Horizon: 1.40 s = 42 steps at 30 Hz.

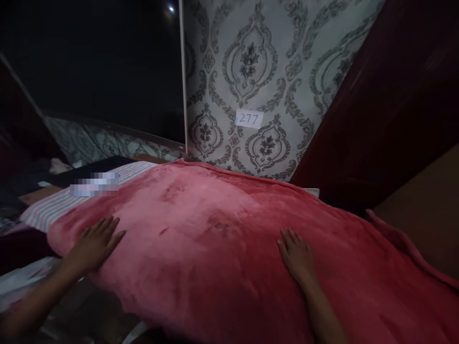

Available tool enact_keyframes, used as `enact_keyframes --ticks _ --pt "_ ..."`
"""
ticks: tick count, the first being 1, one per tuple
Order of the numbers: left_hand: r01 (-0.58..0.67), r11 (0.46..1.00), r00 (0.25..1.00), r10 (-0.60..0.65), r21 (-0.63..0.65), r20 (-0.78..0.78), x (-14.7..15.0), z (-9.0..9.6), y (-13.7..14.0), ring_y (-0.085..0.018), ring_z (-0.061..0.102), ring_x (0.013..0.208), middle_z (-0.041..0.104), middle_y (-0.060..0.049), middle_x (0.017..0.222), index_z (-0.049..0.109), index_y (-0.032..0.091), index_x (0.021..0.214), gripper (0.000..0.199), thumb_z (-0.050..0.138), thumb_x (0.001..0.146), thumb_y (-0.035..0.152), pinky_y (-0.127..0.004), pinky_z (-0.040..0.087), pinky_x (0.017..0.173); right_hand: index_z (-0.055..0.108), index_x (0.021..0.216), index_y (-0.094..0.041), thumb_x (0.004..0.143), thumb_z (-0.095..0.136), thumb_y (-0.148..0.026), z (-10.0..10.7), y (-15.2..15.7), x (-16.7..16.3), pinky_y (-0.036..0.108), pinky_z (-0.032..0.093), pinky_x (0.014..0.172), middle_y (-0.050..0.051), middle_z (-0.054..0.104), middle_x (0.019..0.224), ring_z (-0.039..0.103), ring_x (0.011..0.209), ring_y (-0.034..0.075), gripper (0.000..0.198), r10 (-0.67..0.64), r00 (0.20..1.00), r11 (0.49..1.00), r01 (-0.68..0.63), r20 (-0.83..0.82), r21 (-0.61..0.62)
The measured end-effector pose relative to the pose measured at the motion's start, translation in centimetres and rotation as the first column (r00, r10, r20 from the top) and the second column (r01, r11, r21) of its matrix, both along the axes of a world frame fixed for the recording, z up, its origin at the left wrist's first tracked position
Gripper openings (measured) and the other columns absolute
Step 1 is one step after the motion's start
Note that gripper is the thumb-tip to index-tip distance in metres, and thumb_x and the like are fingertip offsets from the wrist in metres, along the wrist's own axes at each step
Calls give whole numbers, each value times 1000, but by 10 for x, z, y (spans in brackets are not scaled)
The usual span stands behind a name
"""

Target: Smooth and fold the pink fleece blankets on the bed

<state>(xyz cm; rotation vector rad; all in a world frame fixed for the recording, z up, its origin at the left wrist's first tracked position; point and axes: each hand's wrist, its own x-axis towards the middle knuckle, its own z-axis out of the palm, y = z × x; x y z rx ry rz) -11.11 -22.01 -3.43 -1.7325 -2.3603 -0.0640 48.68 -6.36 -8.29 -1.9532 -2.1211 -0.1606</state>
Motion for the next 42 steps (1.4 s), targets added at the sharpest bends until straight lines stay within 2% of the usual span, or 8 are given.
enact_keyframes --ticks 4,9,20,26,30,35,38,42 --pt "-6 998 1000 7 70 -25 4 -6 -11 -42 46 142 54 -24 149 58 3 141 71 24 96 46 -59 39 113 56 147 -18 99 24 -45 -6 3 2 53 39 116 12 53 155 47 144 32 64 12 999 999 -12 -30 31" --pt "56 986 997 -63 159 35 1 -7 -14 -37 53 137 66 -18 137 70 13 125 60 31 95 47 -55 41 115 55 148 -19 97 24 -46 -9 3 5 53 40 114 11 52 155 46 145 31 64 9 998 1000 -8 -57 24" --pt "17 993 973 -44 120 225 -1 24 -12 -31 68 114 74 -14 123 75 17 112 55 30 88 39 -44 52 102 56 146 -19 95 22 -54 -11 6 13 59 41 113 15 54 153 46 144 35 70 25 994 1000 -23 -103 20" --pt "46 992 973 -71 119 221 -6 32 2 -31 67 104 74 -15 106 73 20 90 44 36 82 42 -44 53 94 54 148 -16 96 22 -54 -11 8 13 59 40 113 17 50 156 44 145 36 71 33 994 999 -34 -109 -3" --pt "-62 979 938 -10 196 346 -10 34 3 -30 66 99 73 -14 101 64 21 82 32 41 75 42 -43 54 91 54 148 -16 98 25 -49 -5 5 4 54 38 116 14 51 156 44 145 33 67 18 998 1000 -19 -57 -15" --pt "-304 877 816 38 373 578 -9 47 12 -28 66 92 71 -7 90 56 24 81 30 40 80 49 -43 55 91 52 151 -20 101 29 -43 10 -1 -8 53 37 117 11 49 158 43 147 30 60 -9 1000 999 8 -24 -43" --pt "-158 855 840 -146 493 523 12 62 43 -29 63 110 65 -15 120 58 19 94 42 41 84 57 -44 55 94 52 151 -19 102 30 -41 17 -4 -13 52 35 118 10 47 159 43 147 30 58 -25 1000 997 24 -14 -67" --pt "232 862 743 -456 451 490 76 78 116 -28 56 131 44 -19 155 37 13 147 81 46 86 65 -45 52 105 52 151 -21 103 31 -39 21 -6 -18 50 33 119 10 49 159 42 148 28 55 -23 1000 999 22 -20 -41"
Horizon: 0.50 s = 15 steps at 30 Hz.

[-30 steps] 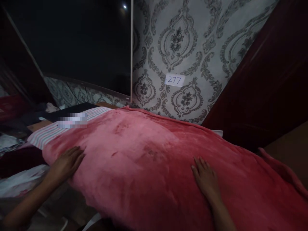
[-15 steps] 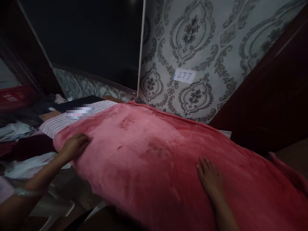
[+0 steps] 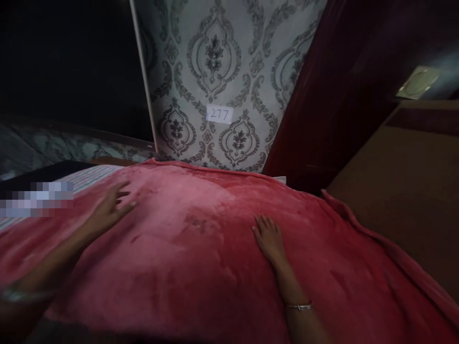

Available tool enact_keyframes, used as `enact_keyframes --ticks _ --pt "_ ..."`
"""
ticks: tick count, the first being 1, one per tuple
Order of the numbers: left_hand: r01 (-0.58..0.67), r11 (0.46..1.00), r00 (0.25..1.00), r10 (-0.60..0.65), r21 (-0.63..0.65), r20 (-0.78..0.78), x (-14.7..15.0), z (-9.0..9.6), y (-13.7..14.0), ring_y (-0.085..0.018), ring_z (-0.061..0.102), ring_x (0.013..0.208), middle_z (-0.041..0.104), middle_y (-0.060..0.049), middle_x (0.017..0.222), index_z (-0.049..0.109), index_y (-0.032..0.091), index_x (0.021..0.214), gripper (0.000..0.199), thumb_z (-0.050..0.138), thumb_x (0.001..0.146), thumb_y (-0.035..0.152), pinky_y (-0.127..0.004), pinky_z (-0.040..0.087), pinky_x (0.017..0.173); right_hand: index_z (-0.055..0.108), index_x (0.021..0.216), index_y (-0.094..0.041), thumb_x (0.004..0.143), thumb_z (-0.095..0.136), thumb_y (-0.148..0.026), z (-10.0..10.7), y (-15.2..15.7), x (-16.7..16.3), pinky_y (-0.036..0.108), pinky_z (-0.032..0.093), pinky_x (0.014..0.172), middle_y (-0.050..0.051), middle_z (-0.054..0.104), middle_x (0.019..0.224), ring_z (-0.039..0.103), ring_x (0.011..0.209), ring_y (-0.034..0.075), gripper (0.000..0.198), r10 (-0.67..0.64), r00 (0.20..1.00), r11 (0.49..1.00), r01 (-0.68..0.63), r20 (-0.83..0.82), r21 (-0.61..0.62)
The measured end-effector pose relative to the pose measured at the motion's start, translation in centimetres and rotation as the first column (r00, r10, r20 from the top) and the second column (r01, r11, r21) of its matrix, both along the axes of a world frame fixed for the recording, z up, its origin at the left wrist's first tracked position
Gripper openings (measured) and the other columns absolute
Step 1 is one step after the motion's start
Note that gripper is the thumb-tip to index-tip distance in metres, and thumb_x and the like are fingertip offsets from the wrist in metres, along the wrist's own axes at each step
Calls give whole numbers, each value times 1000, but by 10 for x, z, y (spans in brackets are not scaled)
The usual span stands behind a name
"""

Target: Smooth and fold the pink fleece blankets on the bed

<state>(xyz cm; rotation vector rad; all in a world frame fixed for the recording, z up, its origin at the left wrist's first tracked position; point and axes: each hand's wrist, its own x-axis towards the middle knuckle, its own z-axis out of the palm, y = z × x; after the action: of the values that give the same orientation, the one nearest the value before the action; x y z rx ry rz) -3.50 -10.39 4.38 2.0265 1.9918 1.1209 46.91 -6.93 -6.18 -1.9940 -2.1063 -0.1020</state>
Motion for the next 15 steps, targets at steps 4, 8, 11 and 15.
enact_keyframes --ticks 4,8,11,15 --pt "350 918 906 -382 -186 -182 96 2 77 -24 29 155 34 -11 167 37 17 156 71 24 99 57 -42 26 127 50 153 -22 104 34 -39 6 -2 -5 48 33 120 9 47 160 40 149 27 54 -10 1000 1000 10 -13 -12" --pt "442 805 762 -570 -396 -308 178 -14 121 -26 21 158 21 -12 171 32 19 161 66 29 101 47 -50 18 128 49 154 -21 105 34 -37 17 -6 -10 46 32 121 8 44 162 39 150 26 54 -20 1000 999 20 -11 -48" --pt "405 811 760 -555 -422 -338 195 -31 135 -32 24 157 29 -12 168 41 25 157 63 38 99 49 -61 16 126 48 154 -22 105 33 -37 20 -8 -11 47 32 122 8 42 163 38 151 27 54 -26 1000 998 25 -12 -63" --pt "235 885 831 -398 -403 -389 149 -40 148 -35 24 156 30 -14 168 44 26 155 61 38 99 49 -64 14 124 50 153 -23 104 33 -38 13 -7 -9 49 33 121 7 44 162 39 150 27 54 -20 1000 999 19 -23 -41"
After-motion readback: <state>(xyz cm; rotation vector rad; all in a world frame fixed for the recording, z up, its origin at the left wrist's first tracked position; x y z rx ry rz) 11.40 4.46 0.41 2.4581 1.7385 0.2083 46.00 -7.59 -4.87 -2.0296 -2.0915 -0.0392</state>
